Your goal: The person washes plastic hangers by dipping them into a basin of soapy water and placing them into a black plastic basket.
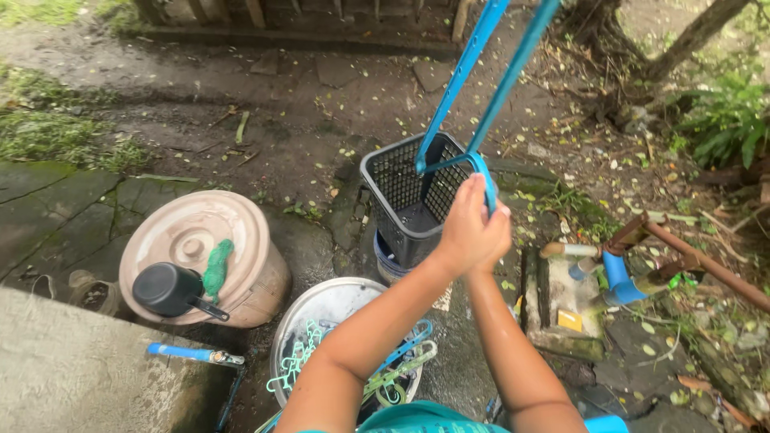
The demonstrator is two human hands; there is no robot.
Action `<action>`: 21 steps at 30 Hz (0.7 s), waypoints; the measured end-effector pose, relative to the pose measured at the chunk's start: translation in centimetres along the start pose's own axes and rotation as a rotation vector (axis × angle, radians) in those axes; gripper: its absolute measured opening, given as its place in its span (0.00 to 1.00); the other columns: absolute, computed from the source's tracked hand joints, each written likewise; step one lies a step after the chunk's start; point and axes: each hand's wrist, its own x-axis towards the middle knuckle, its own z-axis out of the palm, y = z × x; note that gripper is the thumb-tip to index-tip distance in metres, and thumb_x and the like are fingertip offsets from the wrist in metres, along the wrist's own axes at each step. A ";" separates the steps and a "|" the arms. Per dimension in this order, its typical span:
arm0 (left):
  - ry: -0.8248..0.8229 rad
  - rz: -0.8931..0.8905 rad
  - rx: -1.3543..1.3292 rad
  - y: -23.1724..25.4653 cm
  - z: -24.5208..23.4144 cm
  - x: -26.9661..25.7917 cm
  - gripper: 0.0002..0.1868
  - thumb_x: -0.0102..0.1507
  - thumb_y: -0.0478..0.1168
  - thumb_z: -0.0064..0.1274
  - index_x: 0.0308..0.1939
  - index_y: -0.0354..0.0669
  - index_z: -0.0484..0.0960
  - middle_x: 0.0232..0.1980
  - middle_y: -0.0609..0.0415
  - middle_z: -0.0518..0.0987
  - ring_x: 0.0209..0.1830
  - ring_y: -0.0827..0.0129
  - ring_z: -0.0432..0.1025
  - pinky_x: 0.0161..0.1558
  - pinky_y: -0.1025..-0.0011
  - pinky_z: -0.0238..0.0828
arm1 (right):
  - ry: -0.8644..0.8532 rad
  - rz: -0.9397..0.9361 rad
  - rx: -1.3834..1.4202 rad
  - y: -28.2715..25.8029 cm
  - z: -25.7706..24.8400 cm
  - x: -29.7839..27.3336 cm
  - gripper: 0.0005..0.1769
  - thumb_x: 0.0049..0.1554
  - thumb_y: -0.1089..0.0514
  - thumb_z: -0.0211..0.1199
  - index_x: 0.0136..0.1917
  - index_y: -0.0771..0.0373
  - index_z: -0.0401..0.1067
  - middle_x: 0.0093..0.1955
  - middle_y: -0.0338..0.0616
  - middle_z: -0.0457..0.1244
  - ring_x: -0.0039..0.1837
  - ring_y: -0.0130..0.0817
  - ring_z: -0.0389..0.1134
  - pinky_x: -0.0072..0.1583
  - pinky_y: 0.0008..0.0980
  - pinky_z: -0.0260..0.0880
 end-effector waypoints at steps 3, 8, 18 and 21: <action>-0.047 -0.161 0.000 -3.3 2.1 0.1 0.36 0.63 0.45 0.54 0.69 0.23 0.66 0.71 0.23 0.65 0.73 0.36 0.62 0.74 0.57 0.58 | 0.140 -0.113 -0.675 4.1 0.9 0.6 0.14 0.64 0.55 0.63 0.60 0.63 0.75 0.48 0.47 0.68 0.48 0.36 0.69 0.52 0.34 0.71; -0.076 -0.310 0.080 -13.7 4.6 -1.8 0.34 0.63 0.45 0.56 0.67 0.24 0.68 0.72 0.21 0.62 0.74 0.35 0.58 0.72 0.58 0.55 | 0.185 0.323 -0.890 13.8 1.9 -0.7 0.18 0.61 0.47 0.67 0.58 0.59 0.77 0.46 0.50 0.67 0.48 0.44 0.68 0.51 0.40 0.67; -0.129 -0.633 0.169 -31.7 3.3 -4.7 0.22 0.65 0.45 0.50 0.56 0.31 0.79 0.64 0.34 0.76 0.62 0.47 0.73 0.64 0.61 0.69 | -0.641 0.077 -0.604 21.3 0.0 -2.8 0.28 0.63 0.53 0.55 0.75 0.62 0.64 0.74 0.58 0.58 0.77 0.55 0.56 0.76 0.50 0.57; -0.315 -0.744 0.278 -34.4 3.4 -7.5 0.22 0.66 0.46 0.48 0.55 0.30 0.79 0.70 0.28 0.67 0.64 0.43 0.71 0.65 0.58 0.67 | -0.997 0.653 -1.182 20.1 0.1 -4.2 0.33 0.61 0.53 0.53 0.78 0.51 0.52 0.82 0.39 0.47 0.85 0.49 0.34 0.72 0.78 0.35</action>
